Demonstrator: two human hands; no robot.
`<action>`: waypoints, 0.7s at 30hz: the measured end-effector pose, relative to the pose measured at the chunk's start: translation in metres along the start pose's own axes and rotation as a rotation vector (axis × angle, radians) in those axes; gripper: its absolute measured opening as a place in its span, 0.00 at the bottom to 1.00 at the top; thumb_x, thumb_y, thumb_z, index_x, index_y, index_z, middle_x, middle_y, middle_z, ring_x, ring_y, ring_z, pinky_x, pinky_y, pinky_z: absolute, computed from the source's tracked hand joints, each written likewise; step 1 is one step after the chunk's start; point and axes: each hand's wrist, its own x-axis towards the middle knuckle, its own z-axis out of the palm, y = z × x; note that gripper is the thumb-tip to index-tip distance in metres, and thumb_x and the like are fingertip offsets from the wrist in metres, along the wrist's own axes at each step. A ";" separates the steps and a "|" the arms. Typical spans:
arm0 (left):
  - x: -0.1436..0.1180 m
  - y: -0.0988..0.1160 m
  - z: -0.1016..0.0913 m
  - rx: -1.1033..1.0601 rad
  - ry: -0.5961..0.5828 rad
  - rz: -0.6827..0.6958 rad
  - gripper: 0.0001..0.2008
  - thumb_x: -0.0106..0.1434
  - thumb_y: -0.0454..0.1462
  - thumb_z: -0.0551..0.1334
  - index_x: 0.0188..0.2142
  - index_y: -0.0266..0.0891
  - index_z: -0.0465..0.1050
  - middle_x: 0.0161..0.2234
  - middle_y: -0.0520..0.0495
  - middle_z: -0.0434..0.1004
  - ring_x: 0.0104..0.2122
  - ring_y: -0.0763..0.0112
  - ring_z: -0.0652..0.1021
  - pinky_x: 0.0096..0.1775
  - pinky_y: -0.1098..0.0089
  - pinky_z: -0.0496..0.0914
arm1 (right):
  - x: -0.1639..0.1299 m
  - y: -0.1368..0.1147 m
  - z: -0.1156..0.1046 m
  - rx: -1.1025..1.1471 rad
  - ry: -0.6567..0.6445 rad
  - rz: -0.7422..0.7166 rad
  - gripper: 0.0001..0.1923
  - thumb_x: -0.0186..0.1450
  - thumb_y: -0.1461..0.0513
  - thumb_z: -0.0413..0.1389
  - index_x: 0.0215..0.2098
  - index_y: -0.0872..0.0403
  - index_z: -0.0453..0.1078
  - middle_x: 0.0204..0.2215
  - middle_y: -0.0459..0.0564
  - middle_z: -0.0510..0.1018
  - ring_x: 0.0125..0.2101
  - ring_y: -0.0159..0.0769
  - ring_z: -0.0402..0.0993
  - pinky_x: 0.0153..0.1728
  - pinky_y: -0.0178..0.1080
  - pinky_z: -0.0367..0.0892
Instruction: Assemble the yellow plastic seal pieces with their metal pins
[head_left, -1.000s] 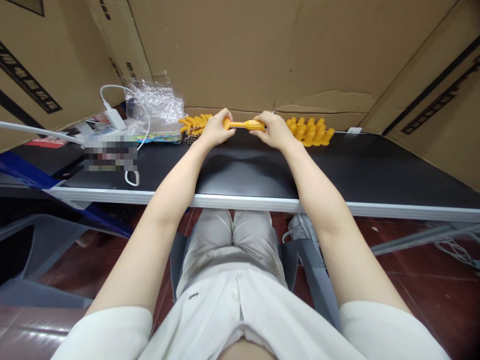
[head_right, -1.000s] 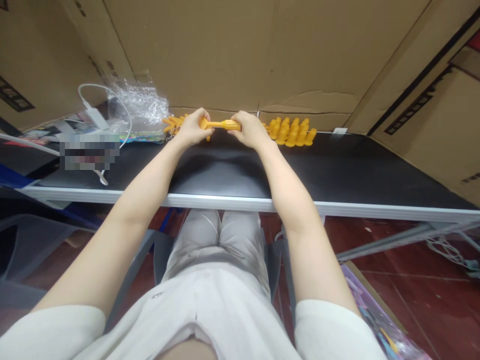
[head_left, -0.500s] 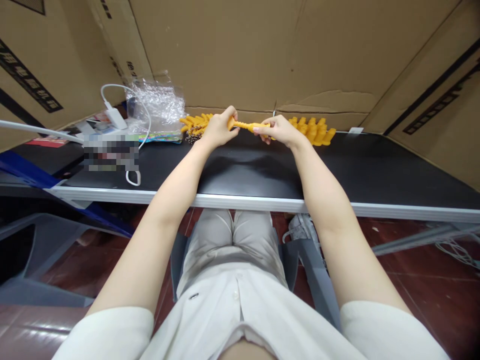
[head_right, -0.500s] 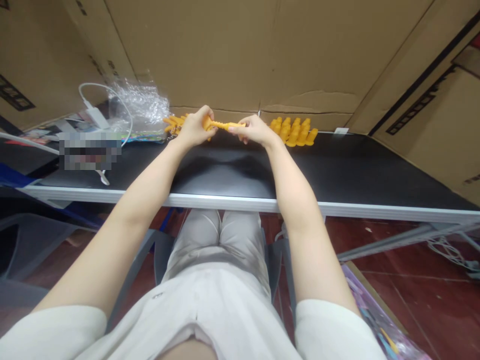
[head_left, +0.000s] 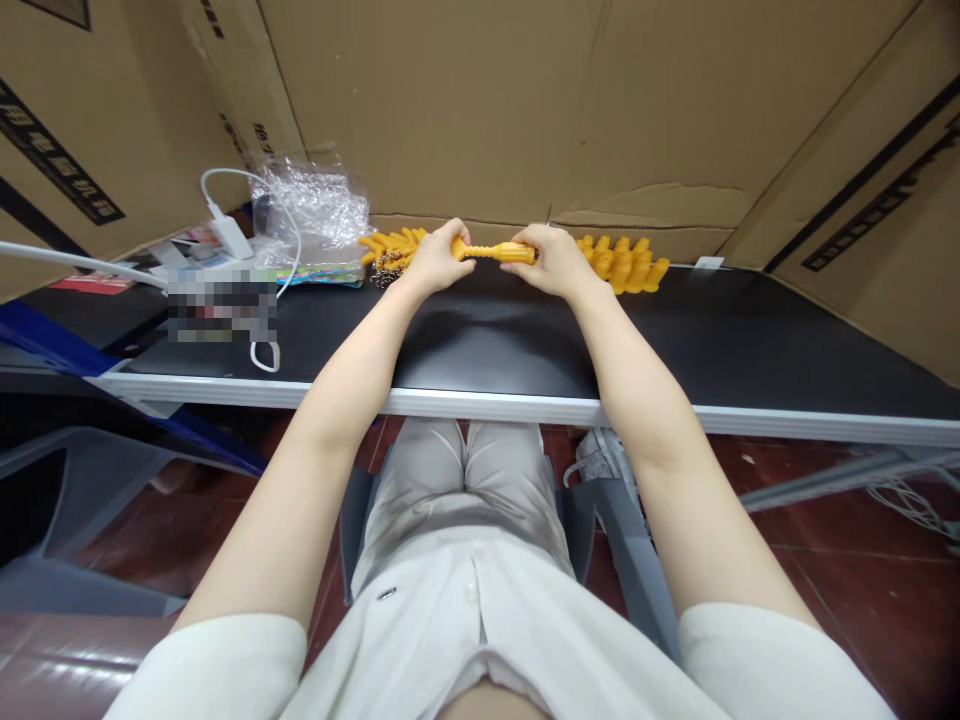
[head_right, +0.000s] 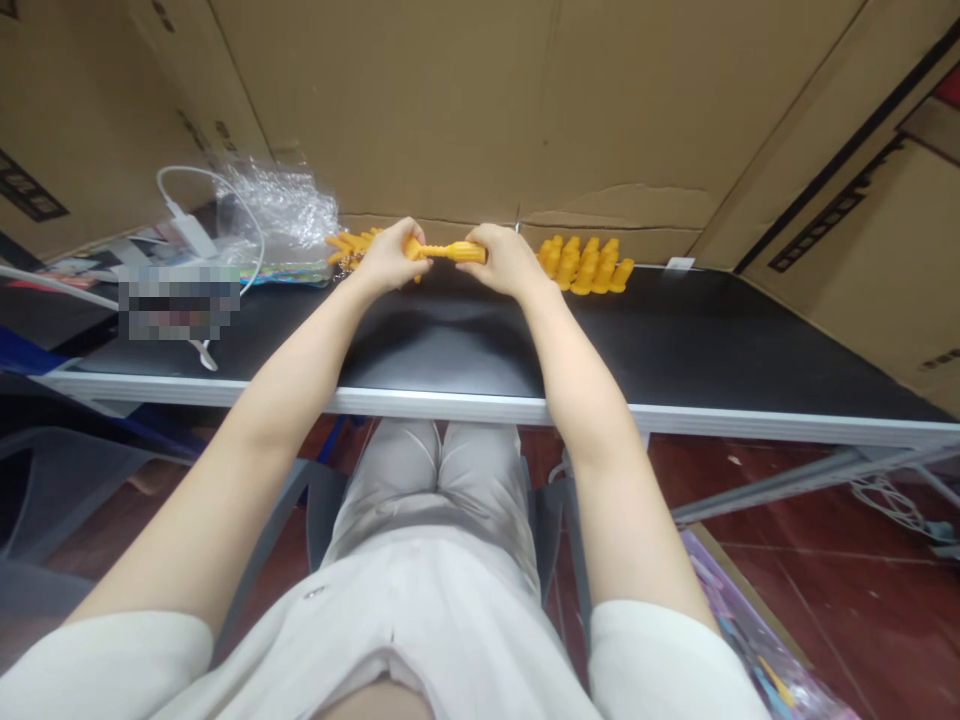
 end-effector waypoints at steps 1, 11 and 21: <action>0.000 0.001 -0.001 0.015 -0.003 0.006 0.15 0.53 0.30 0.70 0.38 0.45 0.70 0.33 0.50 0.77 0.46 0.54 0.83 0.58 0.50 0.75 | 0.000 -0.001 0.000 0.021 -0.007 0.016 0.15 0.64 0.53 0.67 0.42 0.55 0.79 0.41 0.57 0.82 0.46 0.52 0.79 0.51 0.50 0.72; -0.005 0.018 -0.007 0.273 -0.051 0.065 0.13 0.59 0.33 0.66 0.44 0.44 0.71 0.33 0.49 0.80 0.38 0.58 0.83 0.50 0.59 0.73 | -0.003 -0.005 -0.011 0.466 -0.192 0.253 0.22 0.57 0.50 0.75 0.30 0.53 0.71 0.20 0.44 0.69 0.22 0.32 0.66 0.25 0.36 0.63; -0.007 0.032 -0.006 0.302 -0.037 0.088 0.15 0.59 0.31 0.65 0.46 0.45 0.72 0.35 0.45 0.83 0.37 0.57 0.82 0.46 0.62 0.72 | -0.005 -0.010 -0.015 0.787 -0.277 0.360 0.25 0.55 0.48 0.76 0.30 0.53 0.68 0.15 0.43 0.68 0.17 0.29 0.62 0.18 0.34 0.57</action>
